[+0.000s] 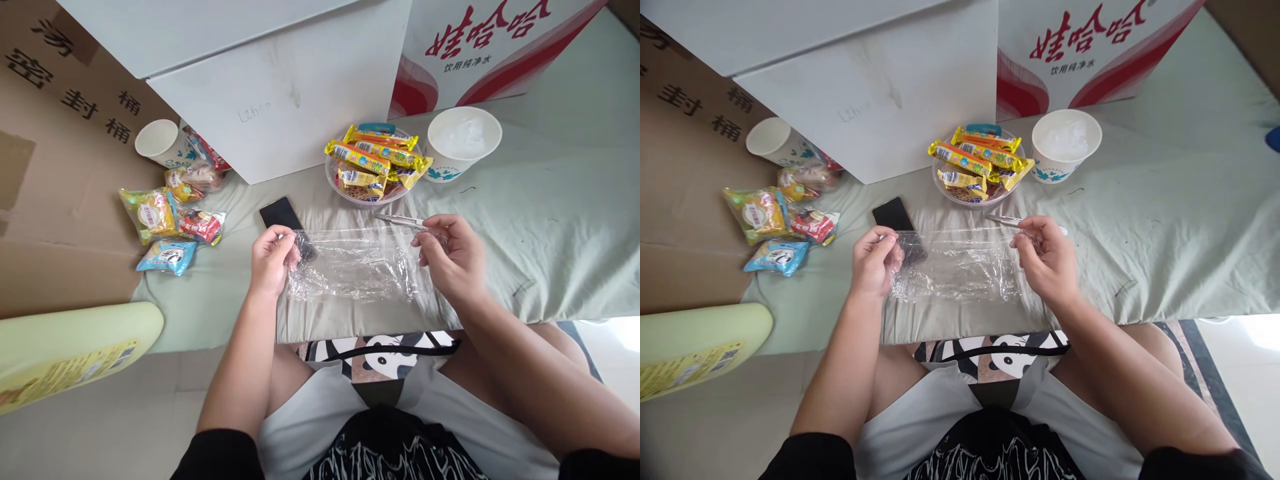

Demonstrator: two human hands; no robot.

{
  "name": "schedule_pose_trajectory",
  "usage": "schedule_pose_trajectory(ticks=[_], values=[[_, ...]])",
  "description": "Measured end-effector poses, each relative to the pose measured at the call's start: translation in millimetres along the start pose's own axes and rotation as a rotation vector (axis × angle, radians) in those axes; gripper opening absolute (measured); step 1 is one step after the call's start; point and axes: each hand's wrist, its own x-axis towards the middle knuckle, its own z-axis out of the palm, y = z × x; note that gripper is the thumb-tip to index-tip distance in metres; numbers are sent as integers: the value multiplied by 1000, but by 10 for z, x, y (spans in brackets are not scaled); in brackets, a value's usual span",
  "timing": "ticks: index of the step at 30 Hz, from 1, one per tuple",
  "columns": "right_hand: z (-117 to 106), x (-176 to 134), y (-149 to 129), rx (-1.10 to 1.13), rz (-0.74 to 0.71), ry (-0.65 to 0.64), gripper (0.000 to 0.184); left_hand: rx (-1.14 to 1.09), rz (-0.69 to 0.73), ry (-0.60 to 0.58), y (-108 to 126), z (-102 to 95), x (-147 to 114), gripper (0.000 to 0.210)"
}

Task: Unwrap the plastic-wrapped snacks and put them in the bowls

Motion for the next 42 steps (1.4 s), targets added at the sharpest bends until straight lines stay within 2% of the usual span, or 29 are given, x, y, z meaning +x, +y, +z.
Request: schedule_pose_trajectory(ticks=[6, 12, 18, 32, 42], values=[[-7, 7, 36, 44, 10, 10, 13, 0, 9, -24, -9, -15, -8, 35], [-9, 3, 21, 51, 31, -64, 18, -17, -42, -116, -13, -30, -28, 33], [1, 5, 19, 61, 30, -44, 18, -3, -43, -149, -26, -37, -21, 28], [2, 17, 26, 51, 47, -36, 15, 60, -46, -150, -72, -47, -16, 20], [11, -1, 14, -26, 31, -60, 11, 109, -12, -208, -110, -57, -23, 17]])
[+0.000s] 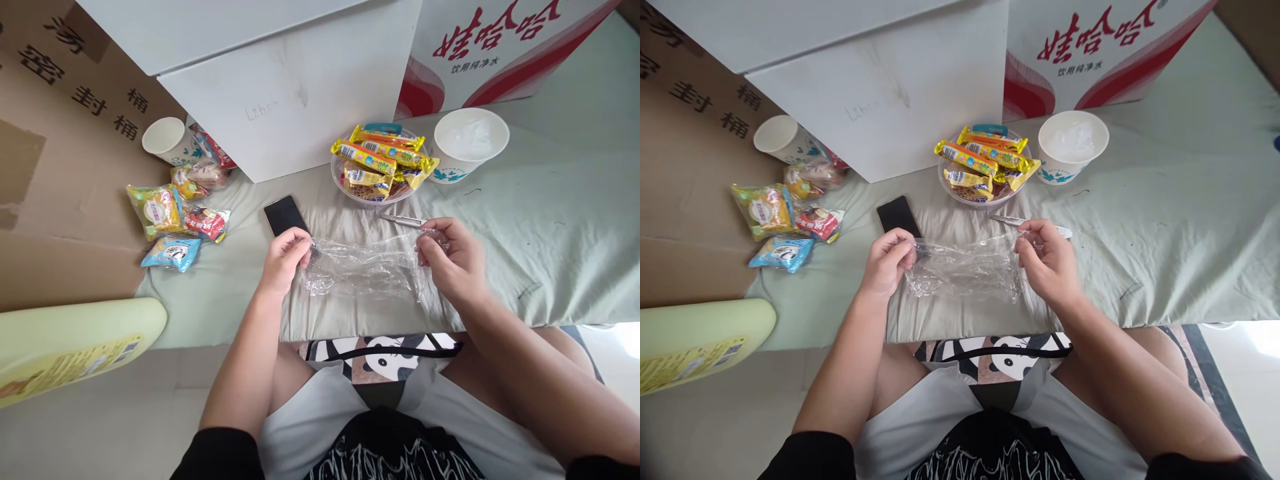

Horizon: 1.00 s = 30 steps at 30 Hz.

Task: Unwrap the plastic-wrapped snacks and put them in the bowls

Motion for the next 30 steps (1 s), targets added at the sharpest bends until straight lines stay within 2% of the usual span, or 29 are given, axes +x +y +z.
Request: schedule_pose_trajectory(ticks=[10, 19, 30], values=[[-1, -3, 41, -15, 31, -25, 10, 56, 7, -20, -8, -15, -6, 16], [-22, 3, 15, -38, 28, -54, 9, 171, 22, -38, 3, 38, 14, 16], [0, 1, -40, -89, 26, -84, 10, 195, 2, -49, 77, 88, -10, 20]])
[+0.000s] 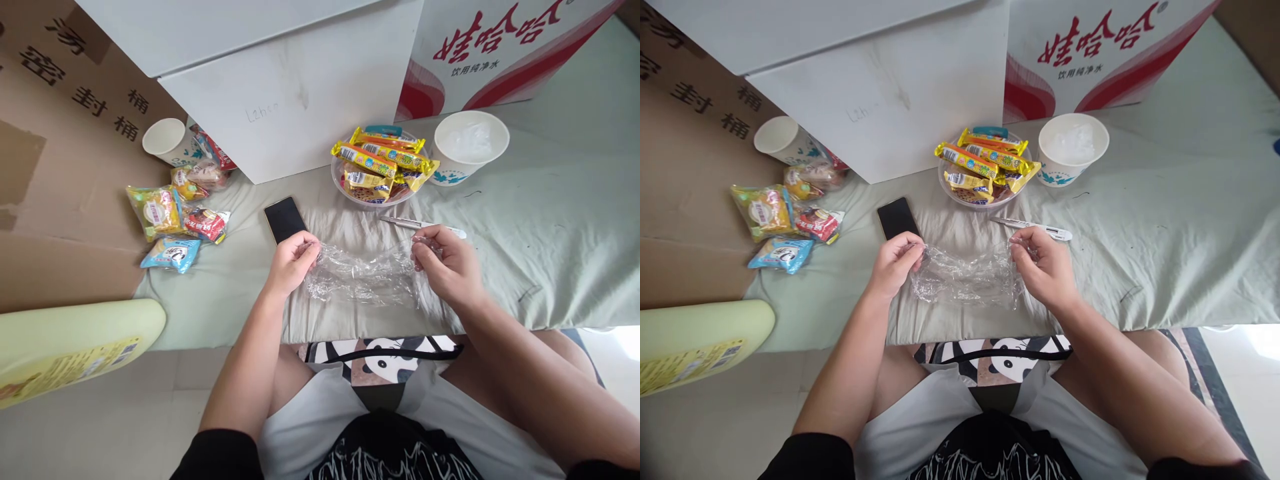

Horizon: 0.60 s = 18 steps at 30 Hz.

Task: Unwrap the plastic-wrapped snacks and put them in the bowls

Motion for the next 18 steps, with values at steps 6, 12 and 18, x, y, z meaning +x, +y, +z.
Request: schedule_pose_trajectory(ticks=[6, 12, 18], values=[[7, -1, 24, 16, 4, -4, 9, -15, -8, -2, -16, -8, -6, 20], [-28, 64, 45, 113, 68, 120, 22, -267, -18, 107, -67, -61, 39, 22], [-66, 117, -1, 228, 86, 118, 27, -484, -30, 172, -4, -81, 71, 32]])
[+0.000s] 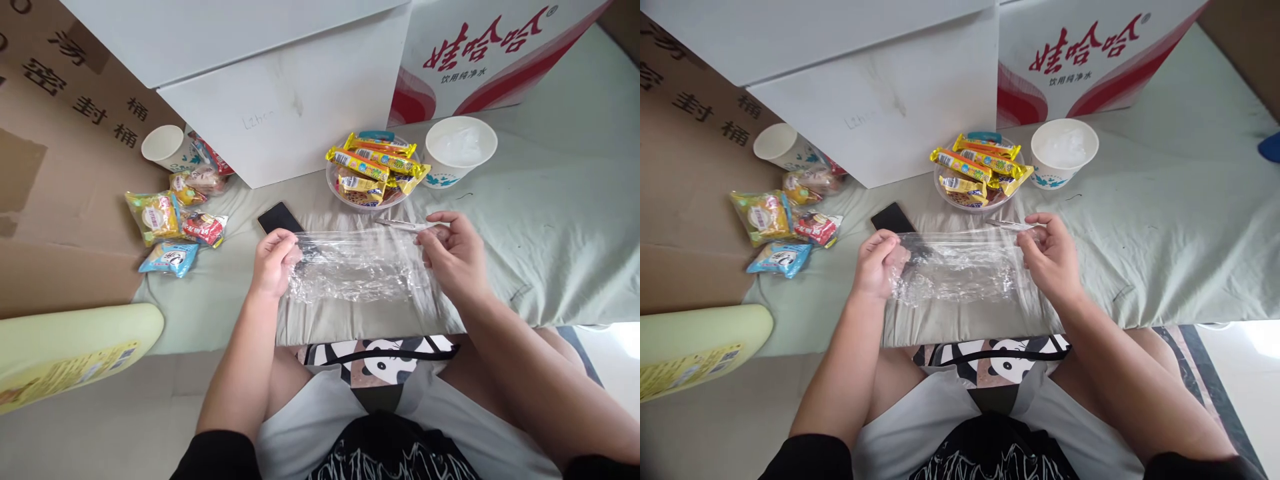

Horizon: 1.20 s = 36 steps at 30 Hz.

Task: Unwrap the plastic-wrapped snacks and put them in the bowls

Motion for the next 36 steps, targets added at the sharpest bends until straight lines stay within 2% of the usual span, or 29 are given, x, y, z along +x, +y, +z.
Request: schedule_pose_trajectory(ticks=[2, 4, 7, 9, 11, 14, 15, 18, 19, 21, 22, 23, 25, 28, 30, 33, 36], values=[[-12, 9, -11, 50, 25, 5, 28, -56, 10, 26, 32, 2, 3, 34], [-33, 20, -11, 102, 62, -45, 32, -121, 2, 29, 75, -3, 5, 36], [-76, 36, 1, 174, 96, -315, 40, -172, -88, 0, 146, -27, 3, 39], [-102, 47, 9, 230, 65, -496, 55, -162, -193, -32, 180, -51, -5, 43], [-108, 51, 17, 297, 22, -547, 66, -142, -307, -96, 184, -63, -19, 46], [-51, 10, 35, 400, 31, -563, 53, -121, -427, -250, 124, -31, -55, 47], [-14, -23, 41, 412, 53, -631, 49, -109, -451, -310, 93, -8, -68, 45], [114, -165, 47, 314, 125, -955, 62, -74, -505, -457, 8, 54, -96, 42], [153, -215, 45, 243, 149, -1057, 56, -71, -517, -481, -8, 66, -101, 43], [213, -291, 41, 108, 182, -1170, 29, -97, -507, -448, -16, 79, -106, 52], [235, -313, 42, 70, 196, -1173, 20, -123, -476, -398, -12, 88, -110, 61], [252, -322, 46, 60, 208, -1138, 21, -151, -434, -342, -7, 104, -117, 70], [280, -309, 64, 86, 231, -964, 26, -189, -357, -285, -9, 163, -142, 89], [314, -262, 98, 77, 251, -680, 31, -141, -354, -429, -75, 291, -188, 103], [322, -245, 110, 56, 255, -595, 31, -22, -380, -481, -146, 354, -206, 89], [297, -239, 106, 64, 257, -581, 36, 187, -383, -371, -217, 367, -208, 52], [252, -221, 104, 122, 235, -552, 42, 204, -376, -346, -200, 326, -203, 43]])
